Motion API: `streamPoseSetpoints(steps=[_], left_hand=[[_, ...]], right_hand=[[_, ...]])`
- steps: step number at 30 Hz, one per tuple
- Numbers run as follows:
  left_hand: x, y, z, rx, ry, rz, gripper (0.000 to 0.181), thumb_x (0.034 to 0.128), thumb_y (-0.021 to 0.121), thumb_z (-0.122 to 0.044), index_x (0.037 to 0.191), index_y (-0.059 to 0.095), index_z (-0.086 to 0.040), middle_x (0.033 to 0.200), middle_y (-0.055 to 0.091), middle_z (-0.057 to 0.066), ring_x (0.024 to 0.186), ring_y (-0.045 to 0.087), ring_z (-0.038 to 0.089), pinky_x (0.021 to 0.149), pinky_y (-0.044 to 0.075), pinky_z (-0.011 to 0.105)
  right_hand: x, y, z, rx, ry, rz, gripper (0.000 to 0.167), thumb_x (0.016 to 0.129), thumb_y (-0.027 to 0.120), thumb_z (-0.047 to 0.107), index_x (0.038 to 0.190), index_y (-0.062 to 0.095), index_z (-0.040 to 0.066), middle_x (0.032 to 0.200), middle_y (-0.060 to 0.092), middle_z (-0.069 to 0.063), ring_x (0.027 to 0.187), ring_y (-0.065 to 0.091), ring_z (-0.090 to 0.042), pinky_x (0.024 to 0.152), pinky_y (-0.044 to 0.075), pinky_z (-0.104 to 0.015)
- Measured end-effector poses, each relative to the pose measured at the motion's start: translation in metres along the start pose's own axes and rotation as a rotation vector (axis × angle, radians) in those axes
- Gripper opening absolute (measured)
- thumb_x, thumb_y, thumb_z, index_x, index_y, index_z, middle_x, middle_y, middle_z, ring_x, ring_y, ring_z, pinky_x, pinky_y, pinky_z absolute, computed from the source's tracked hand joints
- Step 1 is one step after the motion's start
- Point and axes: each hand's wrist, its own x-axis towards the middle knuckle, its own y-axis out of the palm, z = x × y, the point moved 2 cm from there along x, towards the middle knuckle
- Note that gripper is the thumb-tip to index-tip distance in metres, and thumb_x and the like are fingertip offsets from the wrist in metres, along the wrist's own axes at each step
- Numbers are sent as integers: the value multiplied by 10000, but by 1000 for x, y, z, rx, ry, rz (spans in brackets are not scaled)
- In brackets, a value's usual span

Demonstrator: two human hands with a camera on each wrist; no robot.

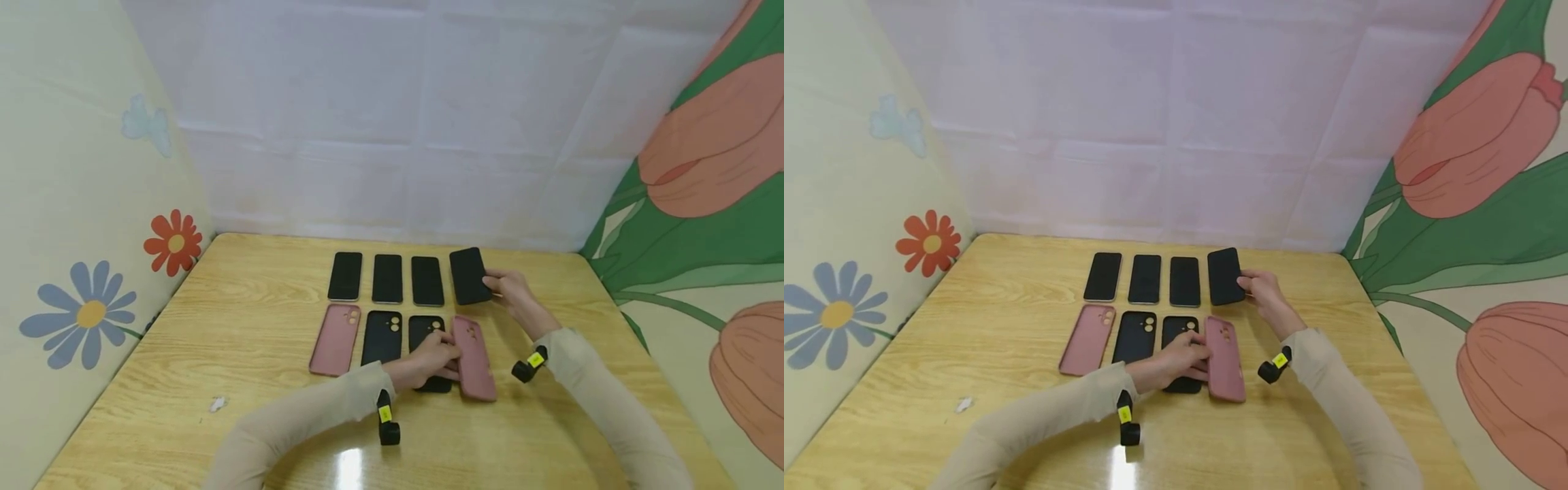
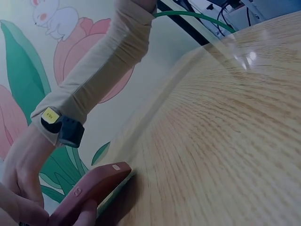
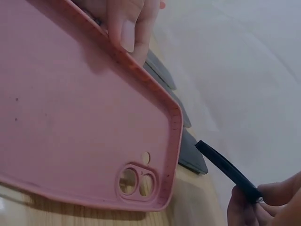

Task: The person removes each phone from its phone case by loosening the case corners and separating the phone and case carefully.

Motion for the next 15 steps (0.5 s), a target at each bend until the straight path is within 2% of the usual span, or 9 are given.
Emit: streamPoseSetpoints(steps=[6,12,15], left_hand=[[4,6,2,1,9,1,231,968,493,8,1178,550,84,910,682,169,811,700,285,728,586,393],[6,11,3,0,-12,-39,295,960,499,-8,1239,492,85,924,664,171,825,692,272,744,582,386],[6,11,1,5,-18,-15,294,969,476,-24,1238,502,89,933,665,168,850,690,271,760,579,385]], right_hand=[[8,-2,-6,-54,6,-15,504,1042,429,49,1510,280,-66,1530,301,-289,1355,360,-416,1106,330,-488],[14,-3,-9,-58,23,-34,502,1039,426,43,1510,285,-62,1522,313,-292,1351,368,-407,1109,326,-484],[16,-3,-10,-71,29,-43,498,1037,434,44,1505,300,-61,1511,331,-296,1341,379,-410,1105,331,-486]])
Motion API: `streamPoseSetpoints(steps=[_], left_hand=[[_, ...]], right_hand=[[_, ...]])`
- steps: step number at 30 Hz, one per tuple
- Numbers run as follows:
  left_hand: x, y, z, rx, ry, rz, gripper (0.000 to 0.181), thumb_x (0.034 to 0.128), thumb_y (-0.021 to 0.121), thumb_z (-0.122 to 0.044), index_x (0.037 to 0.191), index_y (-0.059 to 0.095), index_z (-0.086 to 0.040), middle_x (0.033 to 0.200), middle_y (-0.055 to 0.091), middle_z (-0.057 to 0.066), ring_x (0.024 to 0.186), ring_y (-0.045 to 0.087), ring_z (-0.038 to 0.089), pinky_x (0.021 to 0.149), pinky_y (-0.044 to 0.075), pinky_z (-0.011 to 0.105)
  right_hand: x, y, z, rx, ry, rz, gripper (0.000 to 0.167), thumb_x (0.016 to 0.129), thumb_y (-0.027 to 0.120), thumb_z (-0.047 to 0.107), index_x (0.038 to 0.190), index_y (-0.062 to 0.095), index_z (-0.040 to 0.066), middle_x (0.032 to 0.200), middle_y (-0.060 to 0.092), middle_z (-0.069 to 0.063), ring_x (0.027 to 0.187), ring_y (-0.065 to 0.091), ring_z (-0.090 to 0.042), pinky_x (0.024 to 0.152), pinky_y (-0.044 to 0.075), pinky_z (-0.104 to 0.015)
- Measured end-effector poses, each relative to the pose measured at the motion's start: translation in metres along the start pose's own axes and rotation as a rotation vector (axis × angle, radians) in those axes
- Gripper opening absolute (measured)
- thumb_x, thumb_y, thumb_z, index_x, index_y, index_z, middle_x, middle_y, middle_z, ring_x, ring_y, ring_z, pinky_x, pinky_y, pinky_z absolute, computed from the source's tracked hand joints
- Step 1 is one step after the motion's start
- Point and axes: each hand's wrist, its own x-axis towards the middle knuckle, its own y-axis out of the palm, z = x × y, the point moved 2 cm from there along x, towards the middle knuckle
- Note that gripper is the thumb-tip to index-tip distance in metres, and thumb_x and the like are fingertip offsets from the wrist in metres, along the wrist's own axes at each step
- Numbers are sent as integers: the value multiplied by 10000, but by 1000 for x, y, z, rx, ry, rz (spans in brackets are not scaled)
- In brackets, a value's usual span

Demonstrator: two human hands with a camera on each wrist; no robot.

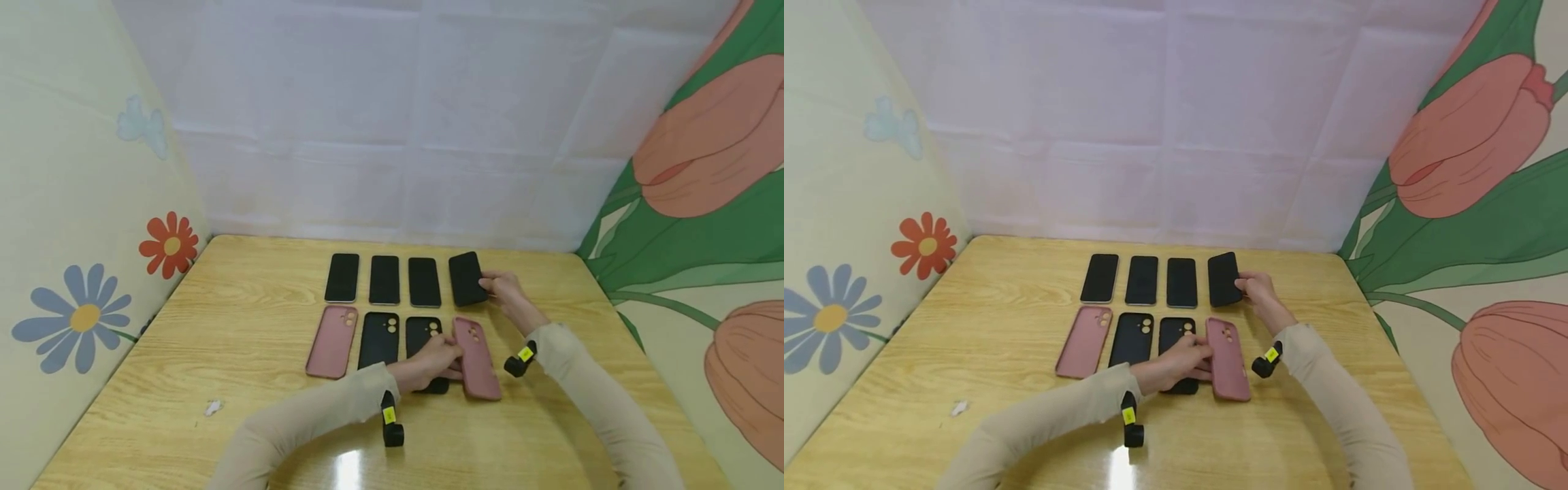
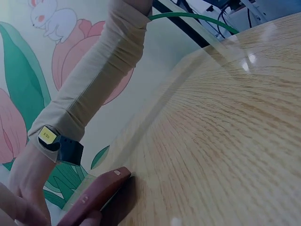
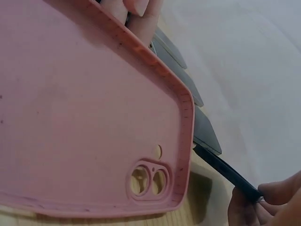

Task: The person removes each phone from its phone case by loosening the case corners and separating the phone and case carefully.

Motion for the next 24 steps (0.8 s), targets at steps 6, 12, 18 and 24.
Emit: streamPoseSetpoints(steps=[6,12,18,24], left_hand=[[0,-3,-6,44,28,156,272,994,423,-31,1182,575,93,976,705,186,897,705,304,746,584,394],[-3,-3,-12,85,24,235,273,1007,420,-43,1215,552,74,979,692,171,867,704,300,716,588,379],[-5,-4,-12,104,21,198,354,1005,445,-62,1333,452,70,1013,671,174,908,693,303,731,583,366],[-4,-7,-11,133,-12,133,370,1007,472,-90,1337,415,68,1039,638,158,928,678,287,748,579,371]], right_hand=[[7,3,-5,-15,11,-22,485,1034,444,53,1495,336,-53,1490,370,-291,1326,408,-402,1080,365,-474],[11,3,-10,-39,16,-46,481,1034,454,67,1488,350,-53,1469,403,-285,1258,475,-360,1025,416,-440],[15,3,-12,-17,31,-97,461,1020,494,73,1453,413,-62,1437,453,-273,1132,569,-266,876,487,-310],[18,1,-15,-61,32,-126,442,1014,510,74,1433,454,-54,1419,485,-255,1018,589,-193,793,475,-276]])
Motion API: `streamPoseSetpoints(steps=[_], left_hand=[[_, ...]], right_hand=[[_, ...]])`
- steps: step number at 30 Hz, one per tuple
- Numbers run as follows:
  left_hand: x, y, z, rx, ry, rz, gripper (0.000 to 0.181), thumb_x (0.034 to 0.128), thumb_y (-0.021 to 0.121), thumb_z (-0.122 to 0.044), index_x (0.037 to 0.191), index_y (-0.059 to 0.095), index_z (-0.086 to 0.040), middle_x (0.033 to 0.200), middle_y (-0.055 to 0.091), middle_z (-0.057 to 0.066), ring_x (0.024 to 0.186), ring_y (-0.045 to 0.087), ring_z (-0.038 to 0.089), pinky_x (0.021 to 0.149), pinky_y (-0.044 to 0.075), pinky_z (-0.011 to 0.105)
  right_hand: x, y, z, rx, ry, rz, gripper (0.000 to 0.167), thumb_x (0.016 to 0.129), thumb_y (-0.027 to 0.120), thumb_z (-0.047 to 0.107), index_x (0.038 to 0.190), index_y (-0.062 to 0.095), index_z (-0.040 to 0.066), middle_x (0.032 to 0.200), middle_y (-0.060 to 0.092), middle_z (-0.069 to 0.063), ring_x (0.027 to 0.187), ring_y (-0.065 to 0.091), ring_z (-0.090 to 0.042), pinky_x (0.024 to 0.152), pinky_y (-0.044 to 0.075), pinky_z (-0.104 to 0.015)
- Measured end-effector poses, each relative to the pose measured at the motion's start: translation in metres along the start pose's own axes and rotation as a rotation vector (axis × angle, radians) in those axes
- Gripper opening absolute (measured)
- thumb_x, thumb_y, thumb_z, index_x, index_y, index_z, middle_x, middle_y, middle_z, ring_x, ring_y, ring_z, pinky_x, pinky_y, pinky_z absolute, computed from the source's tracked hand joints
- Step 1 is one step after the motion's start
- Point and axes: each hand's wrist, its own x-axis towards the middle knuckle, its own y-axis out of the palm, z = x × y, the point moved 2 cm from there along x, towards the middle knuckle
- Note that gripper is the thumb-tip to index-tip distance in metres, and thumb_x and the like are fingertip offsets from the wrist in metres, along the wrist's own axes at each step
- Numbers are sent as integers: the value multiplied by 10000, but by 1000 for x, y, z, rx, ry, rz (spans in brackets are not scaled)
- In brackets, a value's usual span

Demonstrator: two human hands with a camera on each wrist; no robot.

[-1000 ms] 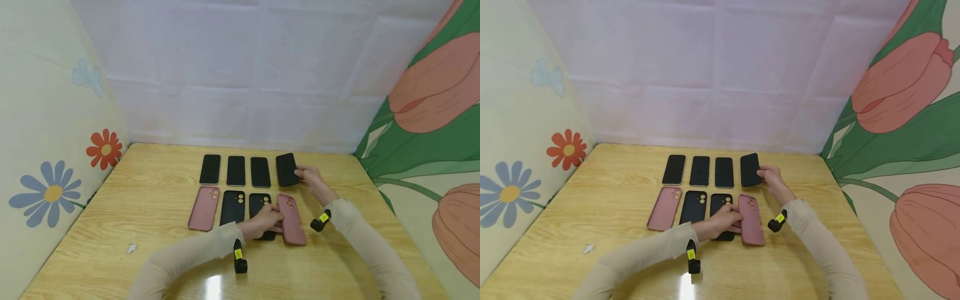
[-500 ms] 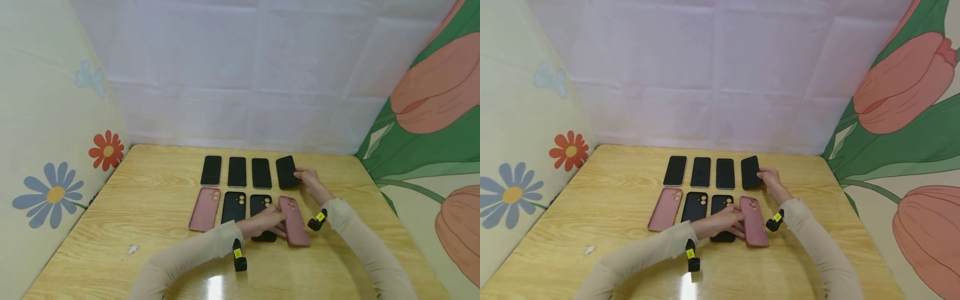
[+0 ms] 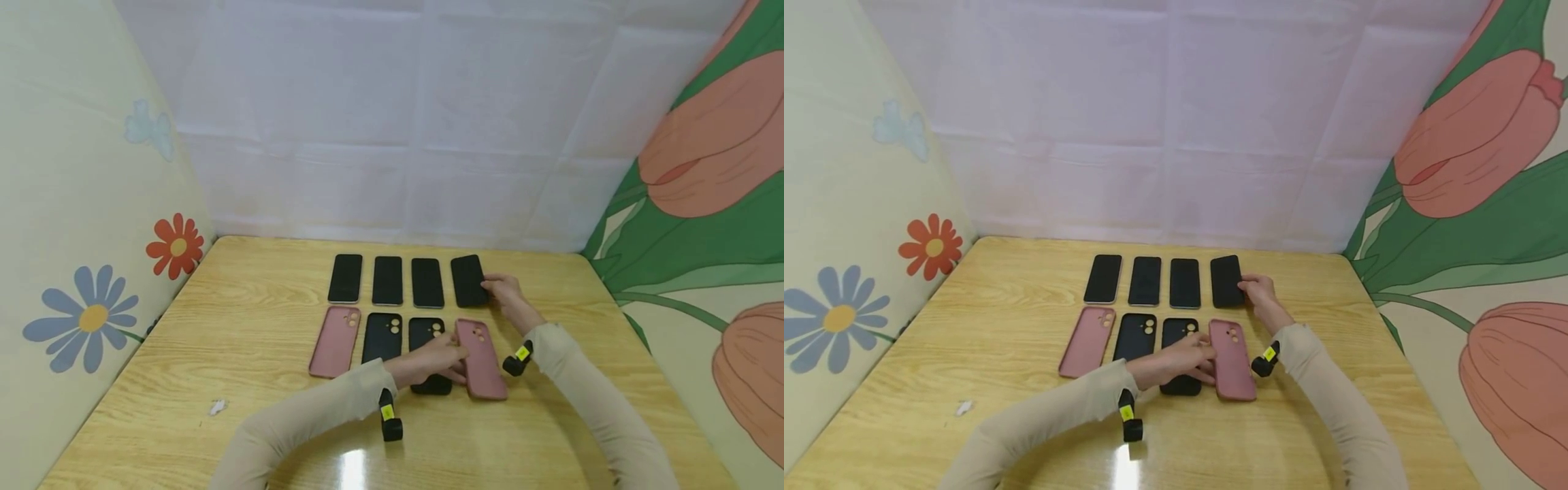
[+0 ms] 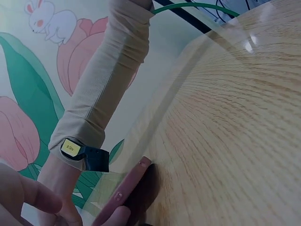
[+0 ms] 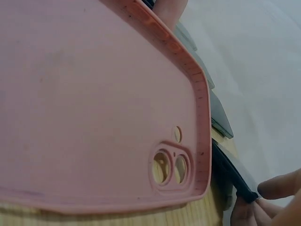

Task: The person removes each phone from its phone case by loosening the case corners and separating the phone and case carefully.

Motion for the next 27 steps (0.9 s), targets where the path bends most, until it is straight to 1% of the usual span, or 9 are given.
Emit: streamPoseSetpoints(steps=[6,12,16,19,20,21,23,25,27], left_hand=[[-2,-1,-1,32,-19,-12,444,1010,496,-121,1388,387,86,1046,636,150,945,668,269,796,567,391],[-5,-2,-7,146,-35,-38,487,998,523,-158,1412,430,82,1182,627,137,1083,637,257,973,479,422],[-7,-3,-9,166,-40,-37,484,987,523,-135,1414,442,80,1206,605,127,1130,600,239,955,495,404],[-8,-3,-10,168,-38,-27,486,981,512,-118,1417,436,84,1225,589,153,1121,603,251,941,505,395],[-8,-3,-10,172,-38,-24,494,982,508,-120,1423,426,86,1252,577,164,1126,605,260,945,503,397],[-9,-4,-11,177,-37,-21,503,985,505,-125,1433,414,86,1287,560,178,1135,605,272,951,499,401],[-10,-4,-11,187,-36,-15,518,994,498,-136,1450,390,86,1359,517,202,1155,603,298,962,492,409],[-11,-4,-12,190,-35,-14,527,999,496,-138,1459,373,89,1402,483,217,1166,600,321,967,489,417],[-12,-5,-12,182,-33,-20,519,996,502,-128,1451,384,91,1404,480,225,1164,600,337,965,490,422]], right_hand=[[1,-3,-3,-9,-12,-1,421,994,496,29,1398,479,-87,1400,495,-272,881,581,-105,759,476,-225],[0,-4,-2,-25,2,36,442,995,469,22,1407,424,-133,1427,446,-304,883,577,-104,804,493,-230],[-2,-3,0,-18,16,42,451,1003,448,34,1415,401,-144,1444,417,-313,969,581,-169,873,492,-264],[-5,-2,2,-20,17,43,465,999,438,45,1419,388,-150,1432,436,-307,946,577,-156,845,493,-244],[-6,-2,3,-22,15,41,467,995,440,45,1416,394,-151,1384,484,-298,902,576,-138,810,494,-227],[-7,-2,4,-21,8,39,472,982,443,36,1409,398,-158,1277,553,-292,823,566,-108,751,488,-208],[-9,-3,7,-6,-7,35,475,958,437,14,1394,408,-172,1018,620,-200,679,506,-51,641,447,-177],[-10,-3,9,25,-30,41,482,945,428,-9,1394,399,-180,831,566,-75,582,433,-17,569,395,-156],[-11,-3,11,51,-47,52,485,946,421,-18,1400,382,-184,775,511,-15,536,397,-8,541,369,-152]])
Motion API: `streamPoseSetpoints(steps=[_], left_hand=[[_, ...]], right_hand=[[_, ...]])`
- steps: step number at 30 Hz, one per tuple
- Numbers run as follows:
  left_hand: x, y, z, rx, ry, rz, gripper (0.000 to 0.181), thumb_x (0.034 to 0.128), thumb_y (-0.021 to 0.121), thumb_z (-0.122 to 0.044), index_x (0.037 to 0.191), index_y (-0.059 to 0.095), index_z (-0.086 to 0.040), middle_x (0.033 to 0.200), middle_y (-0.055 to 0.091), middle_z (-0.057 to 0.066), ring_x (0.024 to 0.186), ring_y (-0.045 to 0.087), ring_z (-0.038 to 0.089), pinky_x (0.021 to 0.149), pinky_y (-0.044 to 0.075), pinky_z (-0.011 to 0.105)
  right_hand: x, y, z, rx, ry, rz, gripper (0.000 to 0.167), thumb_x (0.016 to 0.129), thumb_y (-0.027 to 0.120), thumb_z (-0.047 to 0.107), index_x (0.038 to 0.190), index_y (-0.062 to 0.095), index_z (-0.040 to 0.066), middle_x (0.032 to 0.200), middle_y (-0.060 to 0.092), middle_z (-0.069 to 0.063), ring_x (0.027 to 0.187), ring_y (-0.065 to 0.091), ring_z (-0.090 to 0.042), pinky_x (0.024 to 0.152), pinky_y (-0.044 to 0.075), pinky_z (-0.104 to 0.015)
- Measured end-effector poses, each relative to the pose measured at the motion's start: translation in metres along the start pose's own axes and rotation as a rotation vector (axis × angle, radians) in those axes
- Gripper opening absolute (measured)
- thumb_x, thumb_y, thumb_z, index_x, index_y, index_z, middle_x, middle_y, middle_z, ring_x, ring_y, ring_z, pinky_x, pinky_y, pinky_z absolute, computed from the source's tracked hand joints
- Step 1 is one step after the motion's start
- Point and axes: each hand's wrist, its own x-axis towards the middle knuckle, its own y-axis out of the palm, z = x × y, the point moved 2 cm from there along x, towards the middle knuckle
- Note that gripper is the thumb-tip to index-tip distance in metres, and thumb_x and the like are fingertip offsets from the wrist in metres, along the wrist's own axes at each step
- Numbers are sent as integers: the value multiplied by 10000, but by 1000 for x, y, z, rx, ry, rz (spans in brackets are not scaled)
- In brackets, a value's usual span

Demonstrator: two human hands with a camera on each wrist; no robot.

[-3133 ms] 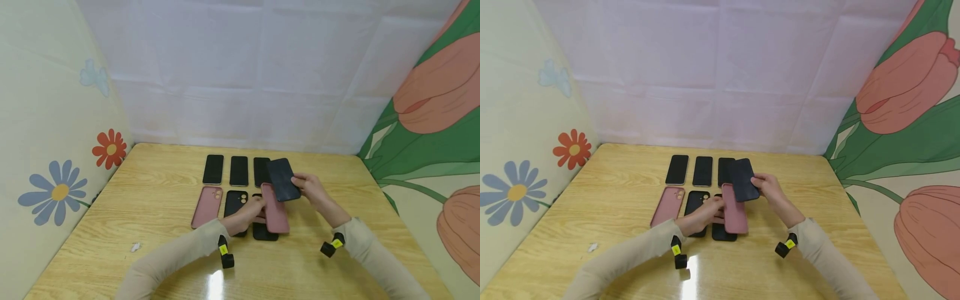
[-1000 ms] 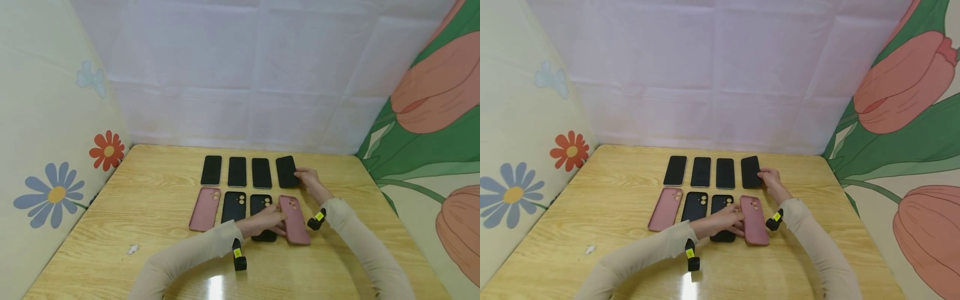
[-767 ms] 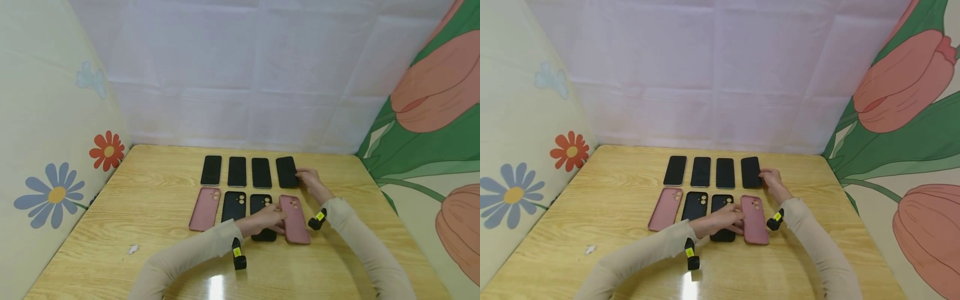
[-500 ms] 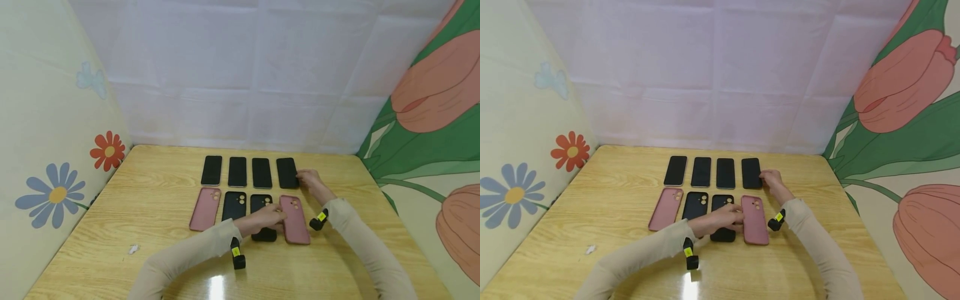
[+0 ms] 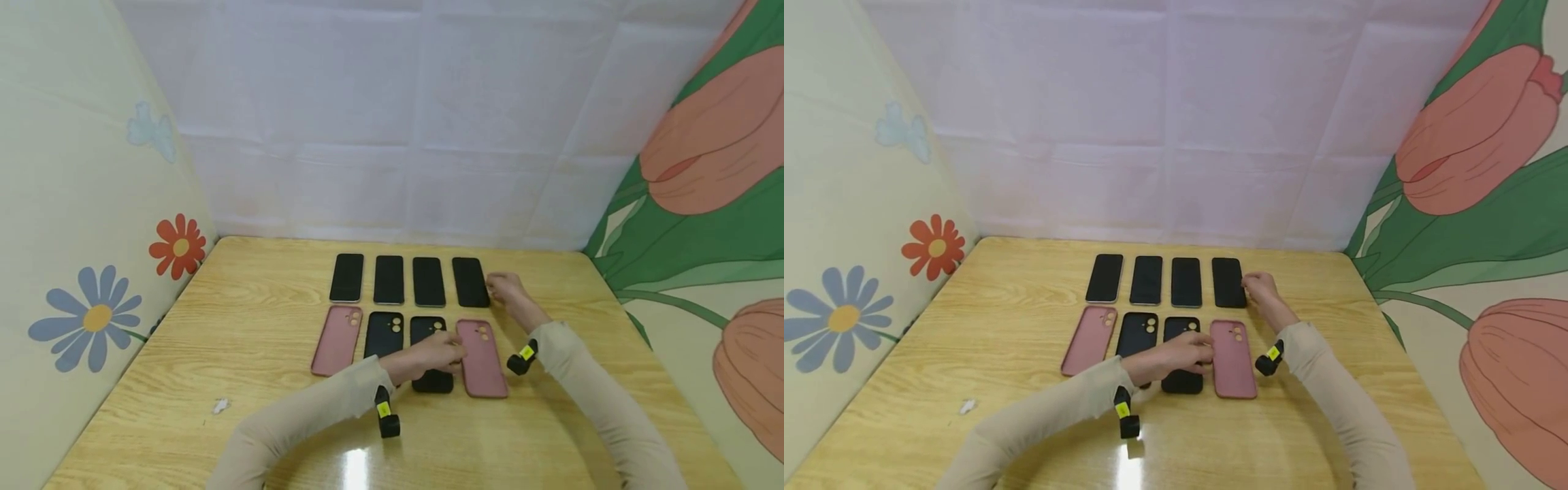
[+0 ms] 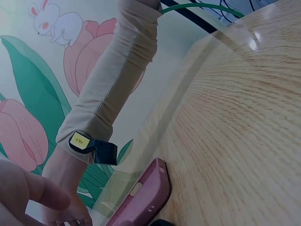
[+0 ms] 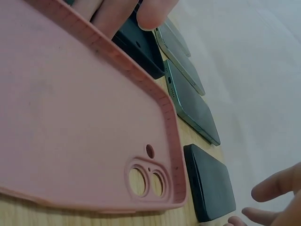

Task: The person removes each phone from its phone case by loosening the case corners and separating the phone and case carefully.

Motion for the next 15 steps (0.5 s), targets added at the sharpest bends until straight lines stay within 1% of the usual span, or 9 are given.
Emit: streamPoseSetpoints(steps=[2,4,6,9,12,15], left_hand=[[0,-1,0,-9,0,-13,506,989,512,-114,1438,404,92,1387,495,225,1155,604,346,957,495,423],[1,-2,0,-25,3,-27,494,978,523,-95,1421,423,99,1362,509,227,1145,606,353,939,507,419],[1,-2,0,-38,5,-33,489,972,525,-82,1412,428,106,1352,509,229,1143,603,359,926,515,413],[1,-2,1,-69,18,-28,485,976,521,-66,1413,417,116,1336,508,234,1139,600,372,912,524,412],[1,-5,1,-95,48,-24,446,976,515,-26,1393,443,116,1257,565,254,1108,613,388,888,537,423],[2,-9,0,-136,71,-32,401,967,527,19,1357,489,106,1168,628,259,1061,633,402,828,563,405]], right_hand=[[0,1,1,-4,-9,13,472,976,420,2,1408,373,-180,844,545,-40,566,433,-5,565,402,-153],[1,1,2,-36,-18,26,468,1000,420,26,1423,363,-167,976,572,-98,632,480,-14,621,448,-166],[1,2,2,-75,-20,30,447,1019,417,45,1421,385,-149,1067,562,-138,689,503,-29,676,472,-189],[-2,3,0,-114,-37,36,423,1022,418,37,1405,416,-143,1100,559,-177,732,513,-63,709,477,-230],[-7,3,-2,-155,-74,46,389,1030,411,30,1375,446,-146,1125,558,-222,784,532,-114,729,487,-267],[-13,1,-4,-193,-119,62,363,1030,414,16,1345,458,-158,1169,552,-293,849,560,-185,758,505,-314]])
